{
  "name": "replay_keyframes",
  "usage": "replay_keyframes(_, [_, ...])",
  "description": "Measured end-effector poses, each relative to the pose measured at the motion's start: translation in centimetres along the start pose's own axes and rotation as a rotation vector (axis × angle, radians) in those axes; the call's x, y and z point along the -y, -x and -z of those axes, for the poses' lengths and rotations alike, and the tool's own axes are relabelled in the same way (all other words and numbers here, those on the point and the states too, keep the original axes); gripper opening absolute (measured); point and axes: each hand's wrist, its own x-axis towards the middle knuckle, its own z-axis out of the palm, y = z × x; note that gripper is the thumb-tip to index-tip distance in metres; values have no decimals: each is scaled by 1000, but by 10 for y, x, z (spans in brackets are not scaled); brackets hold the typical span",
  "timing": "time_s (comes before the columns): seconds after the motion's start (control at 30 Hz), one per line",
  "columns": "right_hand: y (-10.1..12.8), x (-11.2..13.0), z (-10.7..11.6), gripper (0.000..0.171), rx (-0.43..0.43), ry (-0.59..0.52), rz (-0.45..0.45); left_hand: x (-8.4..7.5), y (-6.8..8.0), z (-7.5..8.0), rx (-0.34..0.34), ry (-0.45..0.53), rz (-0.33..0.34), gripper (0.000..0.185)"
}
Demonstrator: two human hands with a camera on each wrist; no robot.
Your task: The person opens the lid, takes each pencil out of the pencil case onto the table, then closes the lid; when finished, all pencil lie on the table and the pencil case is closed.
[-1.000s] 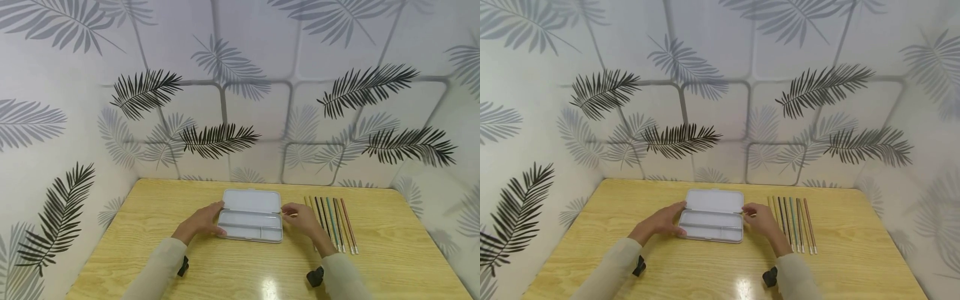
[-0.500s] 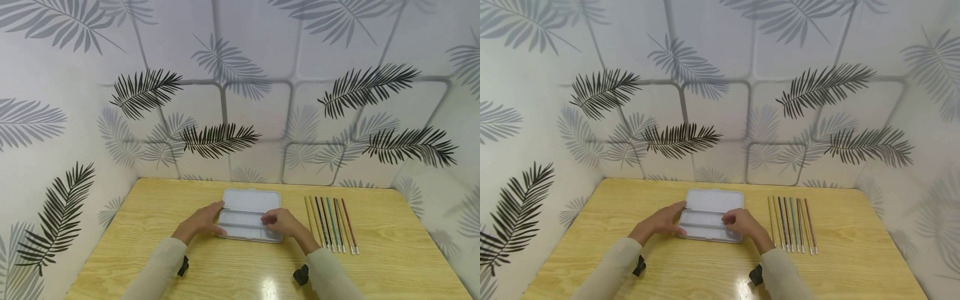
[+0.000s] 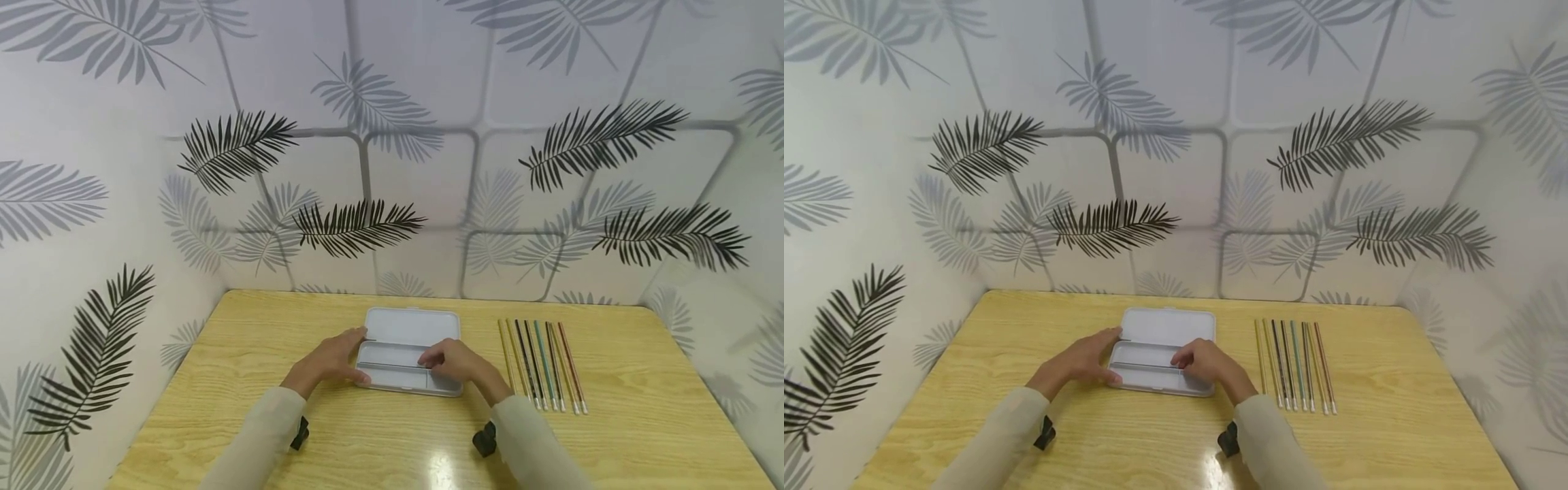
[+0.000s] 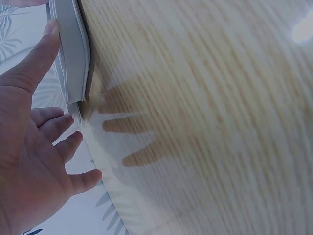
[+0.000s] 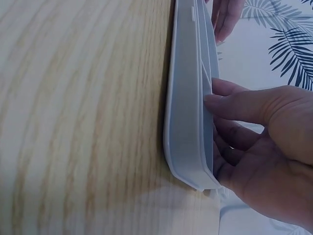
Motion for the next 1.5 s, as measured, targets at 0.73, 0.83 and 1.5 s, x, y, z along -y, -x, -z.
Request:
replay_keyframes(0.73, [3, 0, 15, 24, -205, -42, 14, 3, -3, 0, 7, -4, 5, 107])
replay_keyframes(0.83, [10, -1, 19, 26, -235, -68, 12, 2, -2, 1, 7, -1, 5, 107])
replay_keyframes(1.5, [74, -34, 62, 46, -345, -341, -147, 1, 0, 0, 11, 19, -4, 108])
